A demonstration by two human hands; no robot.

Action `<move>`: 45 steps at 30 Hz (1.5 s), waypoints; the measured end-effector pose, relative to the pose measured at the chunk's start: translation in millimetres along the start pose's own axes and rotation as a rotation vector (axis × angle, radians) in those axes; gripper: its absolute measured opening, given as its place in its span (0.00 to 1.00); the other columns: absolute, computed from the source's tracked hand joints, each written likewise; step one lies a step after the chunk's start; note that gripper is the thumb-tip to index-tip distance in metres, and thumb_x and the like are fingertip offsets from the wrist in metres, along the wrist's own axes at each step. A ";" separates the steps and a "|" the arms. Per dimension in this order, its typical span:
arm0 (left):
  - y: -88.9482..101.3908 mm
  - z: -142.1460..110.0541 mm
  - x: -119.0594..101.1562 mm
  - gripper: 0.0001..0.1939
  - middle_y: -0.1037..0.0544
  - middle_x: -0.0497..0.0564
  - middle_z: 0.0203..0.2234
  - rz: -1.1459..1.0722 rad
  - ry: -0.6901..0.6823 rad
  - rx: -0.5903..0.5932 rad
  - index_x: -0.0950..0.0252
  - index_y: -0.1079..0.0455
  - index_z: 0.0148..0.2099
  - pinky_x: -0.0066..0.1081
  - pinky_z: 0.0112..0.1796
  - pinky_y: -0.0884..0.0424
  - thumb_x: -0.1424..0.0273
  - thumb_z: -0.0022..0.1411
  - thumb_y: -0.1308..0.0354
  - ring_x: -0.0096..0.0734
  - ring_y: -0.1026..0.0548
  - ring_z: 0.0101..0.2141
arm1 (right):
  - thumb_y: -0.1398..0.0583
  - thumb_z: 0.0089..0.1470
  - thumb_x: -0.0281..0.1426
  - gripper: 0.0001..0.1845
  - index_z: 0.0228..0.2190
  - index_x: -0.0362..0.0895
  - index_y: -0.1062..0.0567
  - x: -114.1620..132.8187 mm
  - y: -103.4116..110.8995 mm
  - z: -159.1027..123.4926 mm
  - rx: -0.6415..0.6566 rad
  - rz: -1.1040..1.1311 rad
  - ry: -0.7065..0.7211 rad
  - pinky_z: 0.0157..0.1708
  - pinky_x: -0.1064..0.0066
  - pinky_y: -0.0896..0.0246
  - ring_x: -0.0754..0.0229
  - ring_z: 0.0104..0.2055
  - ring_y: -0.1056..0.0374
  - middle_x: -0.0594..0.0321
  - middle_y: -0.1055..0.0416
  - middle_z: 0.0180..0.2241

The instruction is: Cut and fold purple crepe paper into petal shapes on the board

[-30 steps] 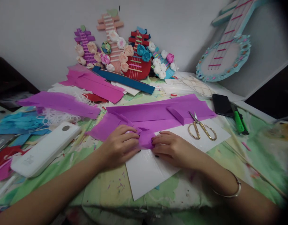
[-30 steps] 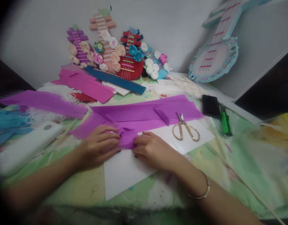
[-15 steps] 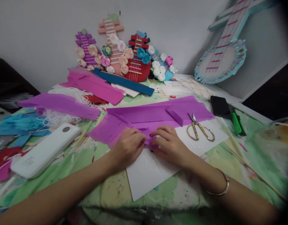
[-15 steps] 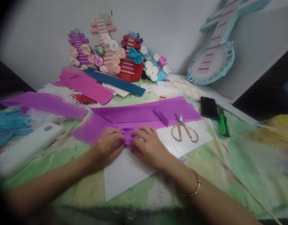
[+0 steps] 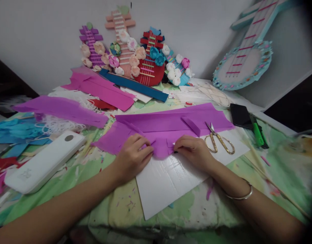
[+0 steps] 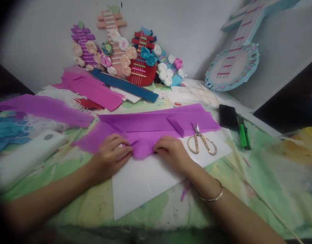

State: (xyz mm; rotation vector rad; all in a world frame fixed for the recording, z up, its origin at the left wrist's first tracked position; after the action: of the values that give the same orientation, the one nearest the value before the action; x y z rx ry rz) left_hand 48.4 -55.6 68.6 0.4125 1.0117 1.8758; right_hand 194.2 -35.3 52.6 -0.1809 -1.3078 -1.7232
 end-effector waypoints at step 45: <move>-26.2 -7.1 29.3 0.04 0.31 0.51 0.34 -0.437 0.405 0.226 0.65 0.28 0.33 0.33 0.39 0.35 0.75 0.58 0.44 0.33 0.32 0.38 | 0.42 0.50 0.19 0.06 0.28 0.40 0.27 2.7 -21.8 -0.4 0.159 -0.041 -0.157 0.34 0.70 0.41 0.63 0.34 0.36 0.59 0.32 0.34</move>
State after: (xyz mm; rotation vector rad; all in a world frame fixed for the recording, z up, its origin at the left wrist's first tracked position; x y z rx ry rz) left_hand 44.1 -28.1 40.0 -0.0706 1.4595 1.4789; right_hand 176.9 -37.3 39.2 -0.2012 -1.5670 -1.6571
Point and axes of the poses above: each hand's wrist, its own z-axis towards the middle knuckle, its own y-axis out of the back of the hand, x = y × z, the point moved 10 cm from there along z, towards the middle knuckle
